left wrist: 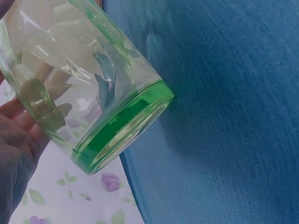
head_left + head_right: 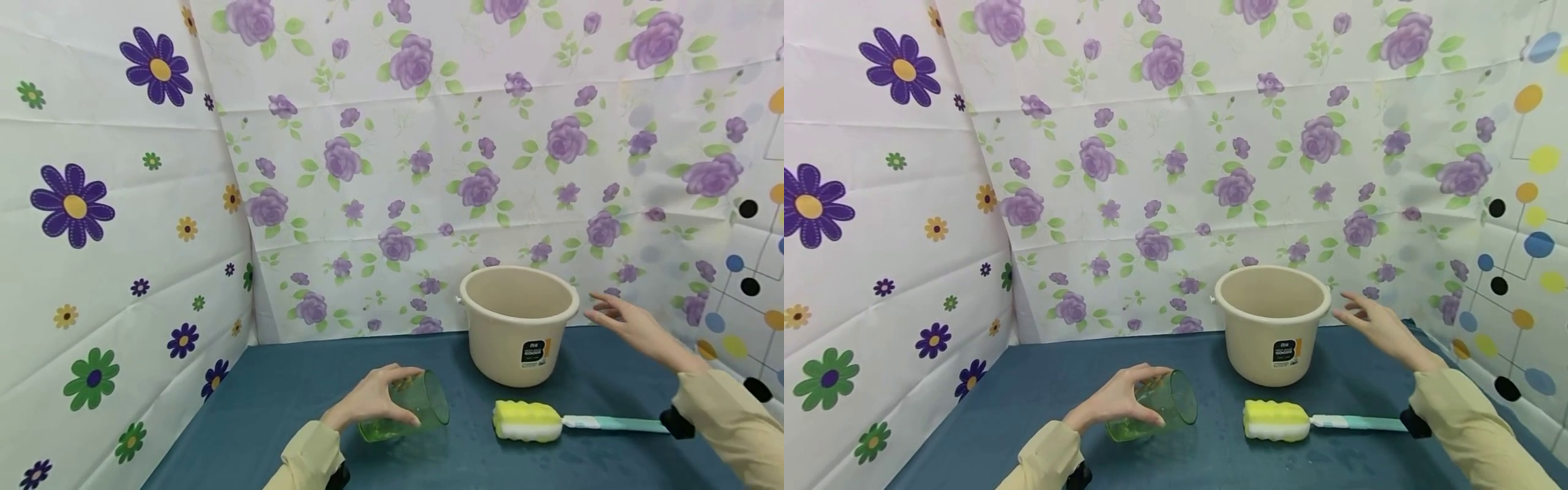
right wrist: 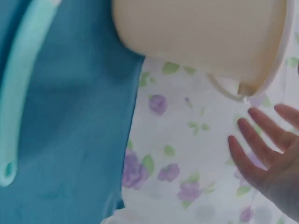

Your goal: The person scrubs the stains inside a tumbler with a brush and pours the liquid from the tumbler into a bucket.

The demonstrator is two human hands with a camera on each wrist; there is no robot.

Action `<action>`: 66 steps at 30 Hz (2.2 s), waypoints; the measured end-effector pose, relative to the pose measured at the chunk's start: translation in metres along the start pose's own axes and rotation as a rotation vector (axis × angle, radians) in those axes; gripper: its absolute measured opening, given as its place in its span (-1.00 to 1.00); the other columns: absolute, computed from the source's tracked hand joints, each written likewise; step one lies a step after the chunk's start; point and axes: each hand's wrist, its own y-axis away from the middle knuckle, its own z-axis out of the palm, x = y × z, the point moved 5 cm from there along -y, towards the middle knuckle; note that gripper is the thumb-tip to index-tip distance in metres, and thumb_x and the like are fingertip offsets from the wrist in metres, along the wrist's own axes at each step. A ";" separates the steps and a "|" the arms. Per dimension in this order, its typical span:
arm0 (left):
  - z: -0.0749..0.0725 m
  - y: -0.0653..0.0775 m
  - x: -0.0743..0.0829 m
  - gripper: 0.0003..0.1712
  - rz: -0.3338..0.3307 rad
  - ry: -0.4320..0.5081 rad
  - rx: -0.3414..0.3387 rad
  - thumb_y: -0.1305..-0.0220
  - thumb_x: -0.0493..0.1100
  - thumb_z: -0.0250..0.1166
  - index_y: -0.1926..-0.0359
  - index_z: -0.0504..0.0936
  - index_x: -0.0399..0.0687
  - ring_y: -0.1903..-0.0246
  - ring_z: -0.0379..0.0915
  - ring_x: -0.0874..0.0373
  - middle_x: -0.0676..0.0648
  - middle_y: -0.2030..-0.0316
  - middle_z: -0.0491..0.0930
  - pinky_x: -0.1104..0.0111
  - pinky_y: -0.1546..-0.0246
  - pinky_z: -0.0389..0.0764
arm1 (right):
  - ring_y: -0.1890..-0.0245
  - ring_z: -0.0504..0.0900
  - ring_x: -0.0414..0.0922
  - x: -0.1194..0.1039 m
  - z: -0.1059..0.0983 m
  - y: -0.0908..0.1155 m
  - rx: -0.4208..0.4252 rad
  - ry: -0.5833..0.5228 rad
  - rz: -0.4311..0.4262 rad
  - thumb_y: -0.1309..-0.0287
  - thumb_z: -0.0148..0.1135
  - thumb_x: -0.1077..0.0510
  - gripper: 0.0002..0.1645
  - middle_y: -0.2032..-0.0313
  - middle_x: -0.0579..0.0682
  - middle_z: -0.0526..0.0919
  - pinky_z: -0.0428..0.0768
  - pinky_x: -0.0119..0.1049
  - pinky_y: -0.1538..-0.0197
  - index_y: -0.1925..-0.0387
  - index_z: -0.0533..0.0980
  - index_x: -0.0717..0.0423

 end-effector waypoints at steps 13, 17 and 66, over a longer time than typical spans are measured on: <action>0.001 -0.003 -0.001 -0.16 0.010 0.000 -0.004 0.10 0.17 0.40 -0.26 0.32 0.23 0.28 0.30 0.22 0.16 0.22 0.37 0.32 0.39 0.36 | -0.15 -0.03 0.43 -0.007 0.020 -0.045 -0.112 -0.020 0.036 -0.25 -0.12 -0.25 0.02 -0.23 0.52 -0.15 0.08 0.33 0.03 -0.33 -0.26 0.41; 0.000 -0.003 -0.001 -0.16 0.007 0.000 -0.003 0.10 0.17 0.40 -0.26 0.31 0.23 0.28 0.30 0.22 0.16 0.21 0.37 0.32 0.39 0.36 | -0.18 -0.17 0.44 -0.005 0.026 -0.050 -0.135 -0.056 0.055 -0.26 -0.13 -0.25 0.04 -0.25 0.50 -0.27 -0.04 0.34 0.00 -0.33 -0.33 0.39; -0.070 -0.057 0.067 -0.08 -0.062 0.072 0.498 0.17 0.17 0.45 -0.27 0.30 0.22 0.08 0.34 0.09 0.00 -0.04 0.38 0.12 0.20 0.41 | -0.11 -0.11 0.53 -0.007 0.037 -0.045 -0.162 -0.123 0.100 -0.30 -0.32 -0.28 -0.03 -0.21 0.56 -0.31 0.01 0.37 0.03 -0.33 -0.44 0.29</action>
